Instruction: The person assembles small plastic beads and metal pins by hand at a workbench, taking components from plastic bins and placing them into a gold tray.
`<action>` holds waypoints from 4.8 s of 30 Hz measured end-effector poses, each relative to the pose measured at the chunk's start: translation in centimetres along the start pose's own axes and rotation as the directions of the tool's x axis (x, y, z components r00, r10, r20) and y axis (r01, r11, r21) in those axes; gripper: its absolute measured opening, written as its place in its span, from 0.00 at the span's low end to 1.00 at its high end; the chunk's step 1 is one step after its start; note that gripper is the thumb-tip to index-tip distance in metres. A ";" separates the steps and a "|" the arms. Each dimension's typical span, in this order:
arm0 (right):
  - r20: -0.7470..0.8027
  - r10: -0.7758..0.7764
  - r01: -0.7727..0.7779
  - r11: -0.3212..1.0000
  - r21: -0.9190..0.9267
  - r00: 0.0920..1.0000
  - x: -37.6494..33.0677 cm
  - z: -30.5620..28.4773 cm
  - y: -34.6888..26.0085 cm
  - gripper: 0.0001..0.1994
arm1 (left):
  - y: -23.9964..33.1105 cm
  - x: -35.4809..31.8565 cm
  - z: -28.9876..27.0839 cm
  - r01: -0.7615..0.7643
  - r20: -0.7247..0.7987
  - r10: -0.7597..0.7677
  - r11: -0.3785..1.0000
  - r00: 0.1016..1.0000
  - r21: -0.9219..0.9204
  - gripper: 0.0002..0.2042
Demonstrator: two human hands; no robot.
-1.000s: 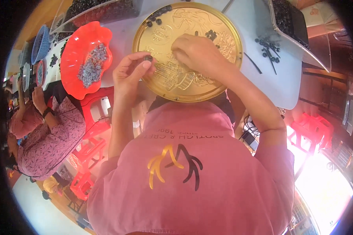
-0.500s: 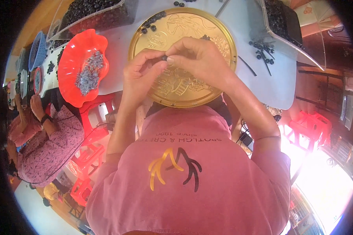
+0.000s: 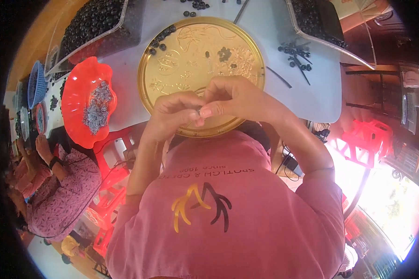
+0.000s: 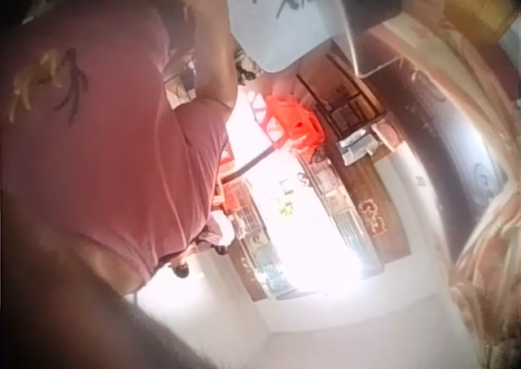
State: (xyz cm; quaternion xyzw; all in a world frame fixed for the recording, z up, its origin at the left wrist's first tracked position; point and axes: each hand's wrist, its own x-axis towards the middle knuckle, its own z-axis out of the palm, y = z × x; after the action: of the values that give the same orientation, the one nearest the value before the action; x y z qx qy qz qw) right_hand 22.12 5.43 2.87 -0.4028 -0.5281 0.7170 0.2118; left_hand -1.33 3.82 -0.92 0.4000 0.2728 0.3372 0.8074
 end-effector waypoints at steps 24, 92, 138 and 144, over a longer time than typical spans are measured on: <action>-0.273 -0.399 0.121 0.729 -0.674 0.875 6.7 -2.6 -0.9 0.12 | 1.5 0.6 -0.5 -0.174 -0.405 0.201 0.979 0.892 0.104 0.12; -0.117 -0.638 0.236 0.441 -0.866 0.761 3.5 2.1 -3.6 0.04 | 1.4 3.0 1.2 -0.174 -0.395 0.319 0.916 0.861 0.360 0.10; -0.466 -0.438 0.181 0.848 -0.498 0.769 4.4 1.7 -1.4 0.10 | 1.7 2.9 1.9 -0.161 -0.211 0.607 0.499 0.766 0.851 0.11; -0.484 -0.419 0.174 0.864 -0.473 0.768 4.7 1.6 -0.7 0.09 | 1.3 3.4 1.3 -0.210 -0.169 0.638 0.473 0.751 0.856 0.10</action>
State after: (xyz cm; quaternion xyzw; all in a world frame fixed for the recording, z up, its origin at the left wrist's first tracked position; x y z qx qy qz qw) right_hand 17.98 8.14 2.05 -0.5426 -0.6330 0.3948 0.3859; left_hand 1.29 6.40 0.21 0.6768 0.4662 0.4609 0.3348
